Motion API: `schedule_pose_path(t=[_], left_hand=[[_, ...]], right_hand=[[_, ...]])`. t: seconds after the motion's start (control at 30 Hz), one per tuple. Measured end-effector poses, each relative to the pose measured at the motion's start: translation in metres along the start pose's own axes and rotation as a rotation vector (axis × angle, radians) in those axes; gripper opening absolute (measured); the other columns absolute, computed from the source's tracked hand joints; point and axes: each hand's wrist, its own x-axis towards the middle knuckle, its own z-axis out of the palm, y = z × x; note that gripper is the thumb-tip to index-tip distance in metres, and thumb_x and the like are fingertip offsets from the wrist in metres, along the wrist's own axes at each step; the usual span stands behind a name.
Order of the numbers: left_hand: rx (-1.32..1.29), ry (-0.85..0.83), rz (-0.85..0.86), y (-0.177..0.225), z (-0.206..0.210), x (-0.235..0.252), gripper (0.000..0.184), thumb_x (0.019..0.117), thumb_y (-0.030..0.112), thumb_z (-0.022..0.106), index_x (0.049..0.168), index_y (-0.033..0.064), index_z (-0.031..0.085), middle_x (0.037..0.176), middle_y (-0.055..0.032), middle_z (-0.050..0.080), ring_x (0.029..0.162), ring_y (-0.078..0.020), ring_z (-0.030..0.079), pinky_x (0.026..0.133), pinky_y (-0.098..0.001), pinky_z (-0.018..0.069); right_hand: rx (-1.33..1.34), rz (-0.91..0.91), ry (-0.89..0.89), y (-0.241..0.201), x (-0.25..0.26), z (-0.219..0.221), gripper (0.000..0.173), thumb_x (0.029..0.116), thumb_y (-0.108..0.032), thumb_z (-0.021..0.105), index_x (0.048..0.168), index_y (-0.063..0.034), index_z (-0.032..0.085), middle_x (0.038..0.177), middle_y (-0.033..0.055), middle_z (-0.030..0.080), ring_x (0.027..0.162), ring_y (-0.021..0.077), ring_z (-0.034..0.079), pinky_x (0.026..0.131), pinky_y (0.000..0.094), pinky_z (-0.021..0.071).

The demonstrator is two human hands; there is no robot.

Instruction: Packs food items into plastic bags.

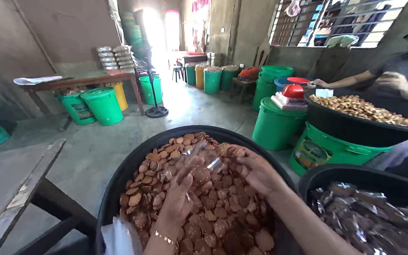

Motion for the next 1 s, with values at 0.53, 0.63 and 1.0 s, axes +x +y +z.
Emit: schedule_pose_path(t=[0.53, 0.63, 1.0], left_hand=[[0.032, -0.245, -0.224, -0.023, 0.042, -0.029, 0.035, 0.0894, 0.031, 0.075, 0.123, 0.0219, 0.068, 0.116, 0.0024, 0.074, 0.103, -0.0127, 0.073, 0.089, -0.0332, 0.0620], [0.014, -0.287, -0.298, -0.028, 0.043, -0.032, 0.032, 0.0876, 0.032, 0.077, 0.116, 0.0198, 0.070, 0.113, 0.0011, 0.075, 0.101, -0.0142, 0.074, 0.086, -0.0339, 0.0627], [-0.105, -0.390, -0.228, -0.038, 0.045, -0.022, 0.074, 0.0928, 0.029, 0.073, 0.157, 0.0257, 0.035, 0.144, 0.0025, 0.059, 0.126, -0.0149, 0.061, 0.101, -0.0344, 0.0549]], right_hand=[[-0.865, -0.369, -0.470, -0.041, -0.056, -0.010, 0.034, 0.1015, -0.012, 0.054, 0.132, -0.0034, 0.066, 0.143, 0.0128, 0.057, 0.126, 0.0094, 0.059, 0.100, 0.0223, 0.0533], [-0.995, -0.542, -0.284, -0.031, -0.062, -0.007, 0.030, 0.1006, -0.020, 0.061, 0.123, -0.0003, 0.066, 0.110, 0.0076, 0.071, 0.097, 0.0050, 0.069, 0.085, 0.0202, 0.0582], [-0.984, -0.514, -0.514, -0.044, -0.068, -0.026, 0.026, 0.1014, -0.008, 0.053, 0.114, -0.0031, 0.075, 0.116, 0.0073, 0.073, 0.109, 0.0029, 0.066, 0.099, 0.0179, 0.0514]])
